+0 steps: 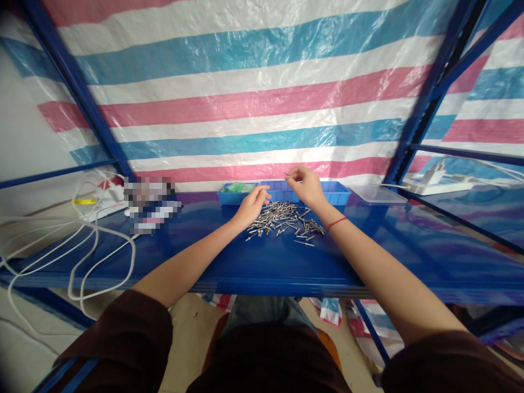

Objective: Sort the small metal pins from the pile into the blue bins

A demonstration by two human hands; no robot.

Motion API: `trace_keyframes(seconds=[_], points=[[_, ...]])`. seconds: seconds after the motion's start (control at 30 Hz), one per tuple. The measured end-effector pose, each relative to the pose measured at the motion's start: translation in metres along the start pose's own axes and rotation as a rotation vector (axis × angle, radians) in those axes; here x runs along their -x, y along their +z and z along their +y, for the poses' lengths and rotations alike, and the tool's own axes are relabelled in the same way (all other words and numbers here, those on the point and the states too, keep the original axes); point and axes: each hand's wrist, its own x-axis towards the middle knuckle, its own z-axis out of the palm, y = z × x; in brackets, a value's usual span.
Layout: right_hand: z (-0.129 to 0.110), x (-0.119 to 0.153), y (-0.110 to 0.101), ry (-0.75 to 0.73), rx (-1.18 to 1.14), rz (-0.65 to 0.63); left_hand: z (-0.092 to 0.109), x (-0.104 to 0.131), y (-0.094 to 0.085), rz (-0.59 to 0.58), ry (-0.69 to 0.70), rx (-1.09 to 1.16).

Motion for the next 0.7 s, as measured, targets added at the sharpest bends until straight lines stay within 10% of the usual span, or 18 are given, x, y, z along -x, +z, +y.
trace_keyframes(seconds=[0.3,0.5,0.7], points=[[0.015,-0.012,-0.005,-0.115,0.489,-0.343,-0.003,0.003,0.004,-0.075,0.027,-0.058],[0.014,0.016,-0.027,-0.009,0.375,-0.843,-0.002,0.005,0.005,-0.108,0.027,-0.080],[-0.001,0.032,-0.023,-0.016,0.377,-0.973,-0.004,0.007,0.008,-0.148,0.062,-0.075]])
